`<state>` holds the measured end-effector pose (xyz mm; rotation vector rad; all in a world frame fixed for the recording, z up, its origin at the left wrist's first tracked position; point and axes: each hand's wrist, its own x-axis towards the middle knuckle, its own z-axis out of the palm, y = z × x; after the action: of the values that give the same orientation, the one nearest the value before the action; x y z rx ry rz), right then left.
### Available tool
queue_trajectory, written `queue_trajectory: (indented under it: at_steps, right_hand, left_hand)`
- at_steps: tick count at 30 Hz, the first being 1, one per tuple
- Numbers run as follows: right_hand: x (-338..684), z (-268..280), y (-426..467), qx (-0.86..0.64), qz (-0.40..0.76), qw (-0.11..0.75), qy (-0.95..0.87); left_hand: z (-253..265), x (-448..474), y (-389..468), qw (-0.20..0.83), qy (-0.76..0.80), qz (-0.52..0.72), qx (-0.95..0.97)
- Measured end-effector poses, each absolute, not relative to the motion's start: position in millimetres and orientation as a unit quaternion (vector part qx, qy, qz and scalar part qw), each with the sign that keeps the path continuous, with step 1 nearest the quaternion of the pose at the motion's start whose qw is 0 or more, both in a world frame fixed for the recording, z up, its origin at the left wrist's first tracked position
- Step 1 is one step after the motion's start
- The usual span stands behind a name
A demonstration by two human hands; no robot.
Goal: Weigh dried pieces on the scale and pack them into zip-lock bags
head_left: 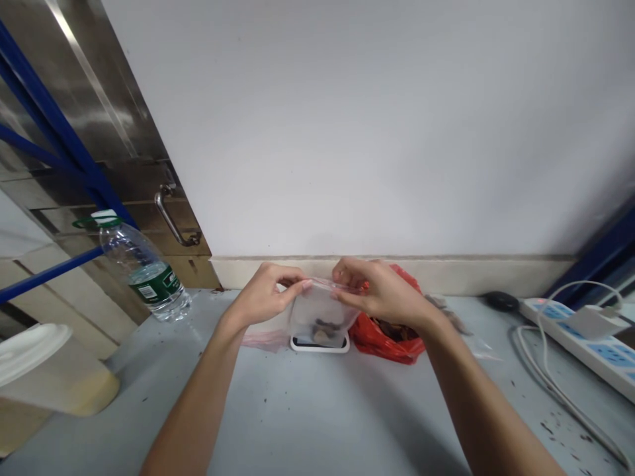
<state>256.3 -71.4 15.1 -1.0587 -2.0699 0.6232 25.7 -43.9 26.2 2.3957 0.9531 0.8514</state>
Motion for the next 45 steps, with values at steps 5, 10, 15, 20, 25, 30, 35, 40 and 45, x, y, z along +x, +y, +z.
queue_trajectory:
  at_steps: [5,10,15,20,25,30,35,40,45]
  right_hand:
    - [248.3,12.2,-70.7,-0.406,0.220,0.339,-0.820]
    - [244.4,7.0,-67.0,-0.386,0.186,0.355,-0.831]
    - [245.7,5.3,-65.5,-0.376,0.225,0.367,-0.821]
    - [244.1,6.9,-67.6,-0.384,0.259,0.371,-0.805]
    - [243.9,8.8,-69.9,-0.364,0.222,0.382,-0.820]
    - [246.4,8.4,-68.2,-0.383,0.227,0.372,-0.814]
    - [255.7,8.1,-65.3,-0.429,0.232,0.363,-0.795]
    - [258.5,10.8,-68.1,-0.430,0.206,0.369,-0.798]
    - [250.5,14.4,-72.3,-0.410,0.216,0.384,-0.799]
  left_hand:
    - [23.5,32.9,-46.1,0.191,0.314,0.288,0.884]
    - [19.6,38.5,-46.5,0.201,0.301,0.315,0.878]
    - [19.2,37.4,-45.5,0.223,0.285,0.378,0.852]
    - [18.5,37.1,-44.9,0.226,0.283,0.365,0.858]
    - [16.1,38.7,-46.3,0.224,0.287,0.343,0.866]
    - [15.3,40.1,-45.4,0.187,0.274,0.324,0.886]
    - [18.2,31.7,-39.4,0.177,0.309,0.360,0.862]
    - [20.4,27.0,-39.2,0.200,0.302,0.349,0.864]
    - [18.1,34.0,-40.3,0.152,0.273,0.326,0.892]
